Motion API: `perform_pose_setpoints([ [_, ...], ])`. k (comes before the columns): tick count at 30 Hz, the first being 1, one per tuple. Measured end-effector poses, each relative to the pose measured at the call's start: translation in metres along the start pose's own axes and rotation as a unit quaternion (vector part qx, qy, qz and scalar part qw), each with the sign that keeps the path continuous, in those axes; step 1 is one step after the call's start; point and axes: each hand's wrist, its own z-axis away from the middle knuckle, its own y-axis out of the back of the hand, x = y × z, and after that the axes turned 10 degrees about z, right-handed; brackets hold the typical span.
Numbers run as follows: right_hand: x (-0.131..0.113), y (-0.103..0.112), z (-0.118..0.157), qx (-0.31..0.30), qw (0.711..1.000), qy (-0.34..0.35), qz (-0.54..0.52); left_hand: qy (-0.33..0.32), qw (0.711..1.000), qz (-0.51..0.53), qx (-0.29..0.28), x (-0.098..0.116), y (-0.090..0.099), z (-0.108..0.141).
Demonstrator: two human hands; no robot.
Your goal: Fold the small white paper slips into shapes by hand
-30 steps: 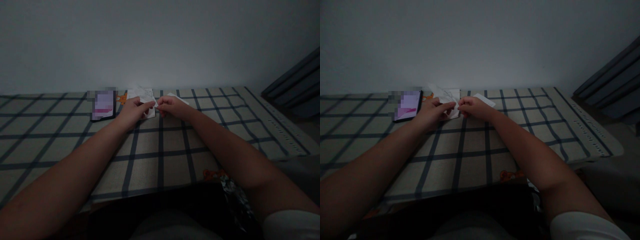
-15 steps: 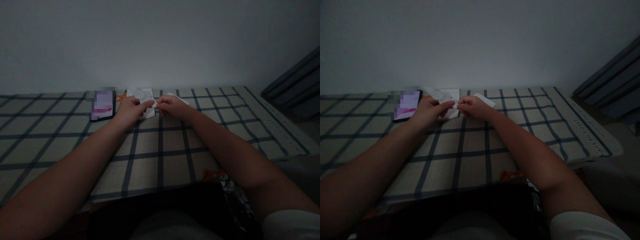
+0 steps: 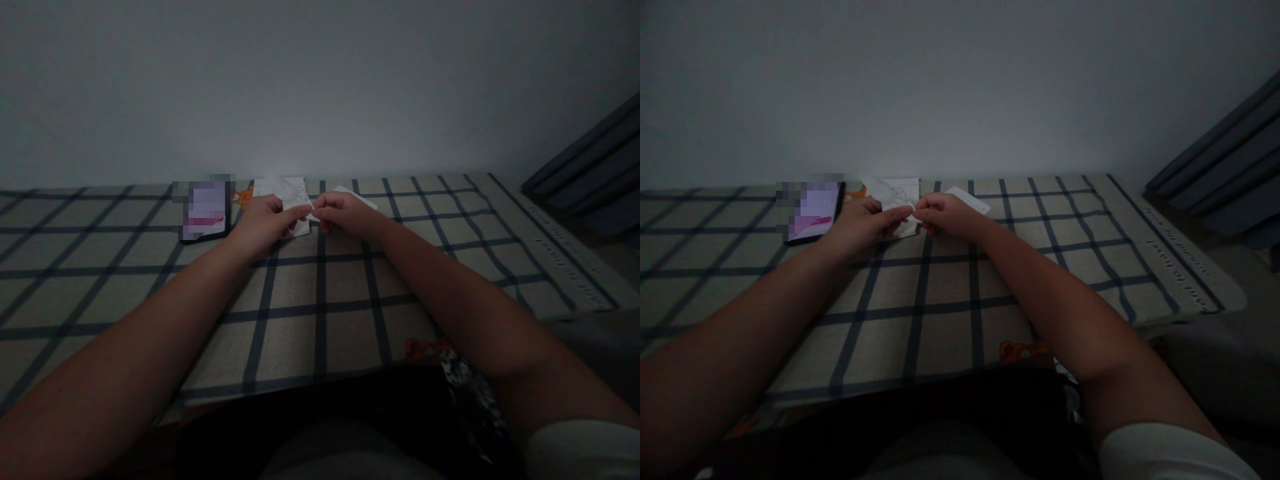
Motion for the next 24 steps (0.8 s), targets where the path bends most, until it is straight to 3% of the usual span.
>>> perform_pose_setpoints([
  [6, -0.002, 0.002, 0.001, 0.020, 1.000, 0.004, 0.022, -0.029, 0.999, 0.026, 0.035, 0.000, 0.001, -0.004],
  [13, 0.002, 0.001, -0.001, 0.022, 0.999, 0.018, 0.019, -0.008, 1.000, 0.022, -0.004, 0.005, -0.001, 0.001],
  [24, 0.010, -0.001, -0.007, 0.042, 0.998, 0.038, 0.012, -0.019, 1.000, 0.020, 0.000, 0.001, 0.000, -0.001],
])
